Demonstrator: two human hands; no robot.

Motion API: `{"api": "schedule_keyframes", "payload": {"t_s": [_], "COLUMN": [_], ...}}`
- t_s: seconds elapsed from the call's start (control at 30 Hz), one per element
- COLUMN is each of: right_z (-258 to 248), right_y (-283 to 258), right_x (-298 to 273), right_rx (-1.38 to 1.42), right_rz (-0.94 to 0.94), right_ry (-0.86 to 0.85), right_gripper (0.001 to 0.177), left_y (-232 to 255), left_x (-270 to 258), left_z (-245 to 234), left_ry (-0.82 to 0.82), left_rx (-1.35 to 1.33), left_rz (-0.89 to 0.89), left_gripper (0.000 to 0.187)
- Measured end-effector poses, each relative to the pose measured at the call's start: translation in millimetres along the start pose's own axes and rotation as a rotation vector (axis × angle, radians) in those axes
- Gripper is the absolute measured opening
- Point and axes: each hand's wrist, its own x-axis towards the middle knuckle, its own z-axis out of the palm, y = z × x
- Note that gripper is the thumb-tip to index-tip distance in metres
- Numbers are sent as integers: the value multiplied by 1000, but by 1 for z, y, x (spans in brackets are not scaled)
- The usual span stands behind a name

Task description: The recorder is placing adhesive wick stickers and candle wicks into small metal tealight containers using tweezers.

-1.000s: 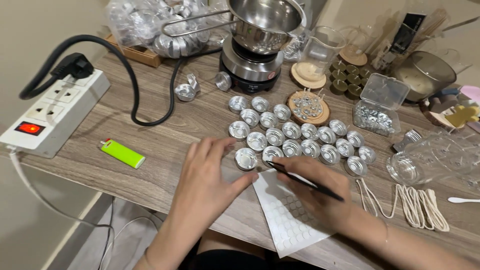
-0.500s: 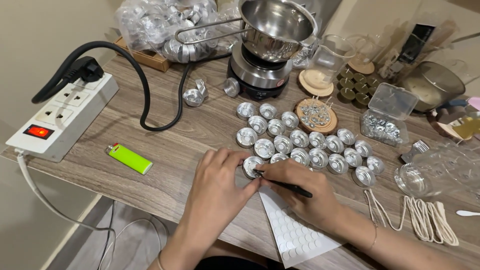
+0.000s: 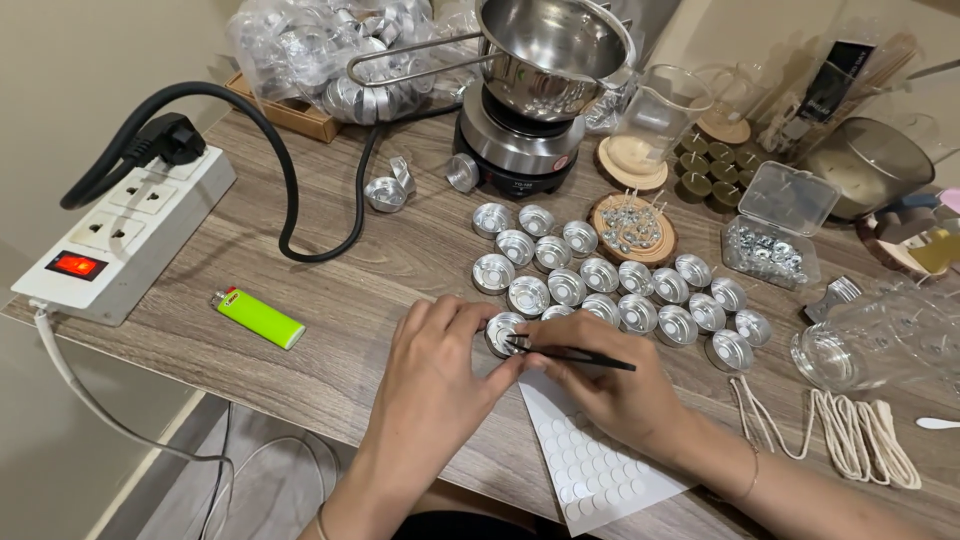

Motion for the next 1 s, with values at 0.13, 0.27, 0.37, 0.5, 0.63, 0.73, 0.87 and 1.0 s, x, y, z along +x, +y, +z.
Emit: {"api": "schedule_keyframes", "payload": {"t_s": [0.13, 0.27, 0.37, 0.5, 0.63, 0.73, 0.87, 1.0], "right_z": [-2, -13, -26, -35, -40, -45, -46, -48], "right_y": [-4, 2, 6, 7, 11, 8, 9, -6], "right_x": [5, 0, -3, -4, -16, -26, -35, -32], "right_rx": [-38, 56, 175, 267, 263, 241, 176, 100], "right_rz": [34, 71, 220, 317, 364, 380, 333, 361], "right_ry": [-68, 18, 58, 98, 96, 109, 107, 70], "right_gripper": [21, 25, 27, 30, 31, 32, 29, 28], "left_y": [0, -1, -4, -6, -12, -28, -70, -86], "left_x": [1, 3, 8, 17, 36, 59, 84, 86], "left_z": [2, 2, 3, 1, -25, -38, -23, -12], "left_ry": [-26, -28, 25, -17, 106, 186, 237, 144], "left_rx": [19, 40, 58, 48, 126, 457, 683, 703], "left_rz": [-24, -47, -37, -98, 47, 19, 96, 123], "left_gripper": [51, 54, 56, 57, 52, 25, 23, 14]}}
